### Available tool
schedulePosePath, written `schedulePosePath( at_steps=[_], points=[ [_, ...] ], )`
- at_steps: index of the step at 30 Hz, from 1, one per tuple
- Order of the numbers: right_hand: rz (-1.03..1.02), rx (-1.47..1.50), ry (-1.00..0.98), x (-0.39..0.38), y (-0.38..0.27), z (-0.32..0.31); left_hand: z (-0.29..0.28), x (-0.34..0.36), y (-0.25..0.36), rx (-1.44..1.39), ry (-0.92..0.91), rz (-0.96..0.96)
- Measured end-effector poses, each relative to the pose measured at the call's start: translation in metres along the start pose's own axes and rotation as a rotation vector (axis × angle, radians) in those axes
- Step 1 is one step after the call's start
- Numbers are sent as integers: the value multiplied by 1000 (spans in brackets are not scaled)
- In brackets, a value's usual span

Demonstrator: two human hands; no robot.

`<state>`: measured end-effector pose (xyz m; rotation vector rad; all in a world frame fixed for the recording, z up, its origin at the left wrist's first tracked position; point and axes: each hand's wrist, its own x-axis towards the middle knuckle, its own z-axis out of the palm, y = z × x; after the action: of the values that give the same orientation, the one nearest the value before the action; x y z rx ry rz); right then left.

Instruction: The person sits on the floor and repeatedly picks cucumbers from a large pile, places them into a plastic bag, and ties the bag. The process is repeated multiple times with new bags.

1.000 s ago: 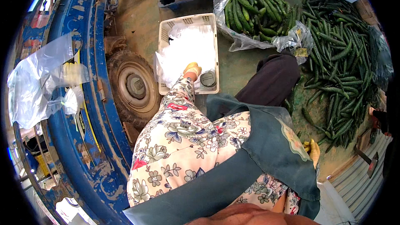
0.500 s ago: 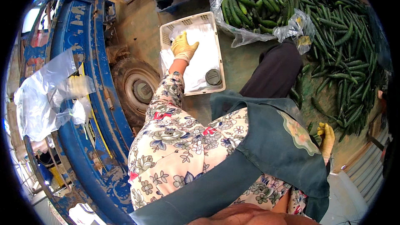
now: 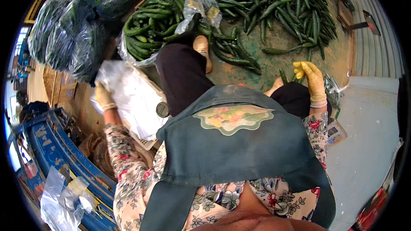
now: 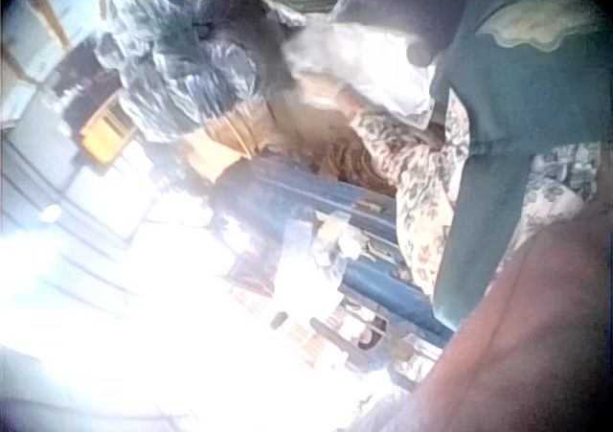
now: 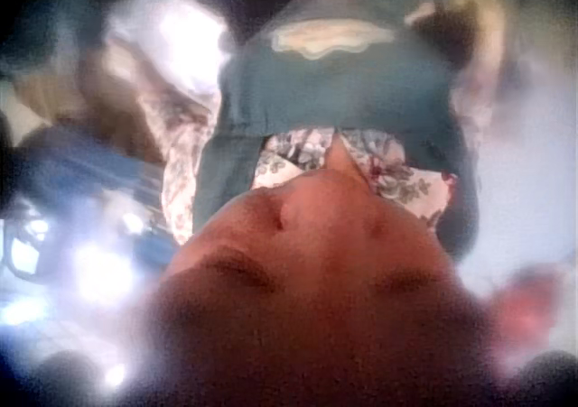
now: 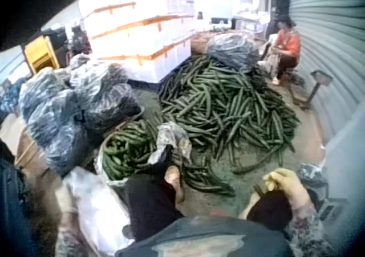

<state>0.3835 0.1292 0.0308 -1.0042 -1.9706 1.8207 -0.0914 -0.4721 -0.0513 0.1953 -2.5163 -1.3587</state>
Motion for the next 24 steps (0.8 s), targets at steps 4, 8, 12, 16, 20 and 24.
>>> schedulePosePath(
  at_steps=[4, 8, 12, 16, 20, 24],
  points=[
    [-186, -99, 23, -2, -58, 6, 11, -31, 211, -133, -393, 344],
    [-633, -278, 157, -19, -134, 43, 95, -124, 335, -162, -665, 883],
    [-1416, -789, 542, 7, -198, 109, 133, -205, 414, -12, -1039, 1310],
    [-779, -1193, 152, 30, -168, 58, 191, -272, 445, -115, -1273, 1434],
    [-686, -1349, 324, 62, -134, -1, 239, -234, 445, 591, -622, 1538],
    [-536, -1222, 547, 50, -95, -94, 294, -144, 404, 513, -425, 1232]
  ],
)
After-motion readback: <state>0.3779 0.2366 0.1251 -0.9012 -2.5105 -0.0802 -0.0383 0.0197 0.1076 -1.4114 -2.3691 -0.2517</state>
